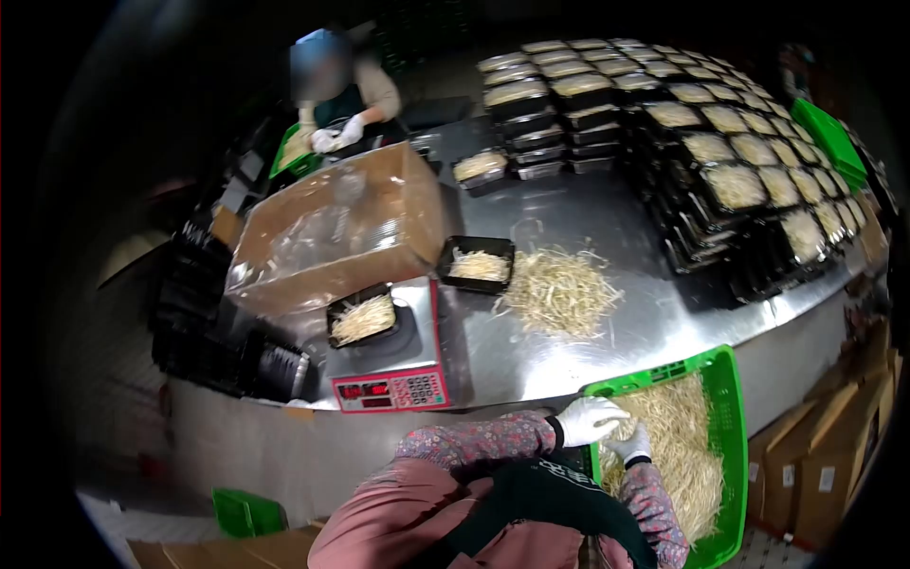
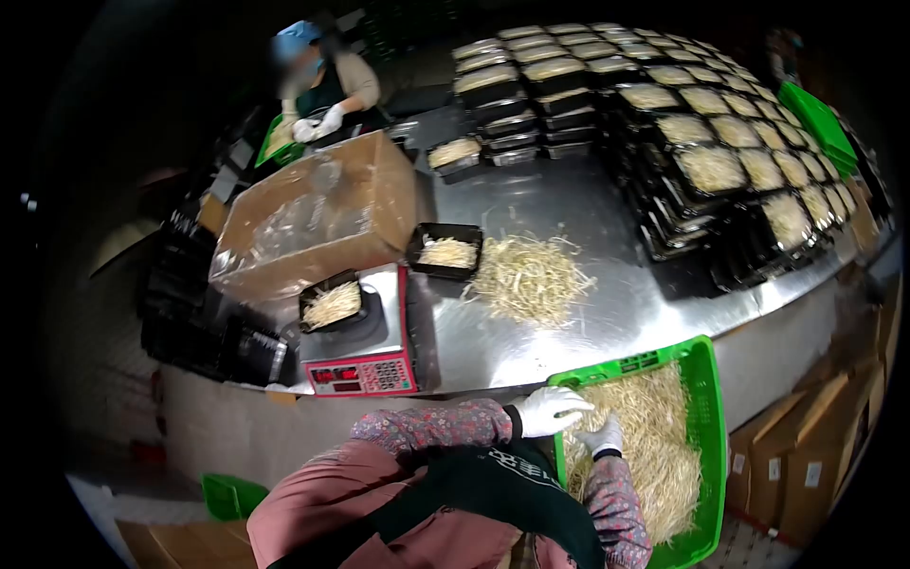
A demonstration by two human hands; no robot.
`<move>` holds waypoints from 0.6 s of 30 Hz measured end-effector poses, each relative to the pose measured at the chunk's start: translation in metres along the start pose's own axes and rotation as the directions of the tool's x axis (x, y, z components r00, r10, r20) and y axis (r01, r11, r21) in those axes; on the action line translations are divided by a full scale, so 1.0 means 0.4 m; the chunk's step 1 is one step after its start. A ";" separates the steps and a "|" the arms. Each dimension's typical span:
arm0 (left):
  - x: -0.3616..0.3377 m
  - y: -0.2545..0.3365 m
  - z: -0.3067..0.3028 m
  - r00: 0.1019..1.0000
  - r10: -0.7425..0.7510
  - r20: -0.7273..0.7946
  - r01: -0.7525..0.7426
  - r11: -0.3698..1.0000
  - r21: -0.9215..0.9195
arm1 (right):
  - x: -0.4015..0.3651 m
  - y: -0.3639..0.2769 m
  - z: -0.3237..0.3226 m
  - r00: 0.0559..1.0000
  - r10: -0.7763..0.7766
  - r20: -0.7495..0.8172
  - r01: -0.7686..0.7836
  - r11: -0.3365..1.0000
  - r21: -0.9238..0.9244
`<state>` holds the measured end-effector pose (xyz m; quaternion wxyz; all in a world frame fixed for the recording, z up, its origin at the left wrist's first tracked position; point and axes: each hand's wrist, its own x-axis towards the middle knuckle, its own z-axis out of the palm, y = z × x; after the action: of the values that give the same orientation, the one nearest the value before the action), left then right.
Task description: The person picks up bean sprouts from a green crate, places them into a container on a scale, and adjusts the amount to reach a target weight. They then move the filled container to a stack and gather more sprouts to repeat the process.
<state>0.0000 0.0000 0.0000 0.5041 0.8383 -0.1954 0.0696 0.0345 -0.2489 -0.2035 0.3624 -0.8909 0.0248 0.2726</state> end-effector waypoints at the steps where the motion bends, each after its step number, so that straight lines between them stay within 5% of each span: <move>1: -0.010 0.020 0.002 0.999 -0.007 -0.051 0.006 1.000 -0.013 | 0.002 0.009 -0.008 1.000 0.009 0.004 -0.009 0.998 0.067; 3: -0.046 0.026 -0.123 0.994 -0.080 -0.074 0.085 0.993 0.078 | -0.017 -0.170 -0.016 0.997 0.007 0.083 -0.008 1.000 0.006; 7: -0.157 0.102 -0.210 0.949 -0.155 -0.274 0.202 0.967 0.153 | -0.076 -0.104 -0.057 0.971 -0.236 0.032 0.216 0.930 0.298; 9: -0.223 0.140 -0.287 0.881 -0.213 -0.422 0.290 0.948 0.127 | -0.078 -0.116 -0.099 0.977 -0.040 0.208 -0.096 0.791 0.605; 11: -0.302 0.143 -0.351 0.751 -0.268 -0.604 0.444 0.882 0.161 | -0.028 -0.046 -0.072 0.992 0.014 0.124 -0.085 0.807 0.584; 15: -0.443 0.130 -0.536 0.483 -0.057 -0.874 0.618 0.729 0.294 | 0.056 0.082 0.017 1.000 0.016 -0.012 -0.012 0.948 0.317; 18: -0.578 0.041 -0.685 0.236 -0.040 -0.971 0.713 0.685 0.145 | -0.040 -0.054 -0.044 0.989 0.071 -0.132 -0.016 0.927 0.374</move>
<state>-0.1958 0.2916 0.0730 0.2425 0.7722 0.3789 0.4487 0.0341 -0.2471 -0.1715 0.5158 -0.8225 0.1218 0.2064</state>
